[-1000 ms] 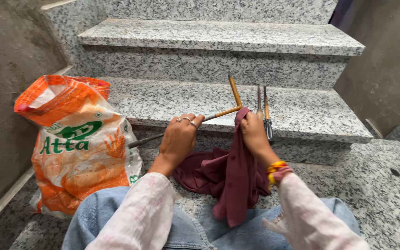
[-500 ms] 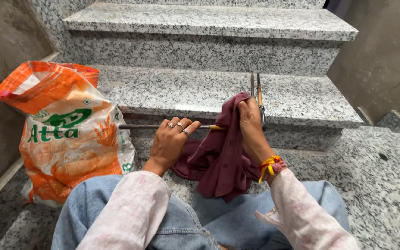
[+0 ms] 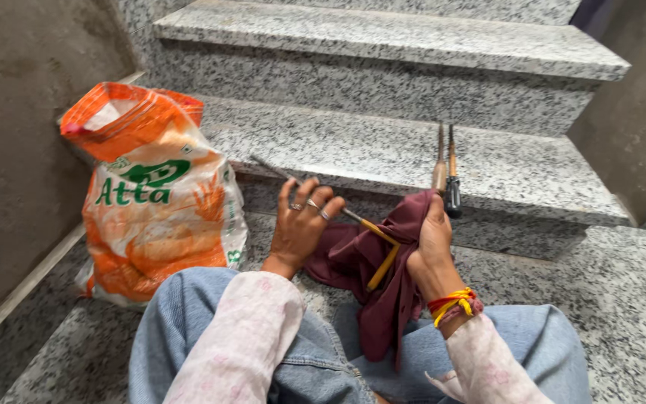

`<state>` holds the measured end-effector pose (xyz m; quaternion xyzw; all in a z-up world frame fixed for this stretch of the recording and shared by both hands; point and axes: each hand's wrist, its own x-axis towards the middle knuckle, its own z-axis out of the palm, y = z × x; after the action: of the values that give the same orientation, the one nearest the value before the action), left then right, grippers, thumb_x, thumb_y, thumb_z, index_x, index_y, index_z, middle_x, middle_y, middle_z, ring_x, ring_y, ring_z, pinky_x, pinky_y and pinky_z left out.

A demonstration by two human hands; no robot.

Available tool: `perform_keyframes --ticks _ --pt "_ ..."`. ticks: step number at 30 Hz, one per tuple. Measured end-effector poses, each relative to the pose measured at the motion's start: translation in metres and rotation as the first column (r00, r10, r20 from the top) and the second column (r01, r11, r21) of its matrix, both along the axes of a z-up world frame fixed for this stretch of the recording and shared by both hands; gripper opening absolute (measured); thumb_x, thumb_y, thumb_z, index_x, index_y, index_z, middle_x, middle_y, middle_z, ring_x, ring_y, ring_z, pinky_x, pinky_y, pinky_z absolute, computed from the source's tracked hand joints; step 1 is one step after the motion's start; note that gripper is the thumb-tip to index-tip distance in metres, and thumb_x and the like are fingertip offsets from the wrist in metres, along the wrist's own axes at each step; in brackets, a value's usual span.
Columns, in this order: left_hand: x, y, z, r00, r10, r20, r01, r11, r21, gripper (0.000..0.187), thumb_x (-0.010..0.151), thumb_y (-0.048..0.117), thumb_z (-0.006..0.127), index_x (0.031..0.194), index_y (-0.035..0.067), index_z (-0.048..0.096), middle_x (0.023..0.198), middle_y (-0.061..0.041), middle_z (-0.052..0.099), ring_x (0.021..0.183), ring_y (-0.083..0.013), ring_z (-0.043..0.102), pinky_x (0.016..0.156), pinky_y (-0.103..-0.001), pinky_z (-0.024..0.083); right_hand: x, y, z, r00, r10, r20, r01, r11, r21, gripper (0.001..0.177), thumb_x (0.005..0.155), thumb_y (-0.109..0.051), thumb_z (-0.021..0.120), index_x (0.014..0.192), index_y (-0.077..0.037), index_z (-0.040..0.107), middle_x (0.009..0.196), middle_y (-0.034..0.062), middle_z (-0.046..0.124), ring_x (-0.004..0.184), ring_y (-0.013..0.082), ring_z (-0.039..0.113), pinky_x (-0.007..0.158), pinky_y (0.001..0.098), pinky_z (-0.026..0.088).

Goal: The person uses a long metal rod, a screwdriver, and a T-handle tool to turn a maroon fabric tube right-side out. They perform the action while sitting on stairs next to a large plastic bag.

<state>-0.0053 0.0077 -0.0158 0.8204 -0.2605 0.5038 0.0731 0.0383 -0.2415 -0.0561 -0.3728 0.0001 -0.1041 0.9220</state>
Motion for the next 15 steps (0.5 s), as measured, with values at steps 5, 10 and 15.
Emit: perform_keyframes --ticks 5,10,15 --pt "-0.004 -0.001 -0.015 0.992 0.085 -0.095 -0.117 0.901 -0.418 0.061 0.072 0.043 0.082 0.119 0.01 0.063 0.131 -0.016 0.054 0.128 -0.0411 0.051 0.108 -0.05 0.042 0.002 0.018 -0.038 0.96 -0.129 -0.249 0.148 0.987 0.063 0.034 0.102 -0.05 0.051 0.107 -0.017 0.06 0.101 -0.0018 0.066 0.091 0.0166 0.069 0.08 0.0414 0.062" --pt "0.011 -0.006 -0.064 0.178 -0.923 -0.342 -0.364 0.261 -0.894 0.058 0.101 0.051 0.051 0.127 0.001 0.066 0.115 -0.016 0.075 0.091 -0.0207 0.072 0.076 -0.032 0.058 -0.004 0.042 -0.057 0.958 -0.139 -0.252 0.176 0.976 0.129 0.035 0.101 -0.052 0.05 0.107 -0.019 0.059 0.102 -0.0007 0.065 0.092 0.0199 0.067 0.082 0.0457 0.061" --pt "0.02 -0.014 -0.084 0.043 -0.997 0.065 -0.277 -0.075 -0.958 0.031 0.104 0.028 0.051 0.123 0.003 0.059 0.115 -0.014 0.076 0.099 -0.0198 0.075 0.084 -0.031 0.061 0.002 0.037 -0.088 0.947 -0.202 -0.249 0.209 0.978 0.0 0.034 0.104 -0.047 0.05 0.106 -0.015 0.061 0.102 -0.0007 0.066 0.094 0.0161 0.066 0.084 0.0364 0.059"
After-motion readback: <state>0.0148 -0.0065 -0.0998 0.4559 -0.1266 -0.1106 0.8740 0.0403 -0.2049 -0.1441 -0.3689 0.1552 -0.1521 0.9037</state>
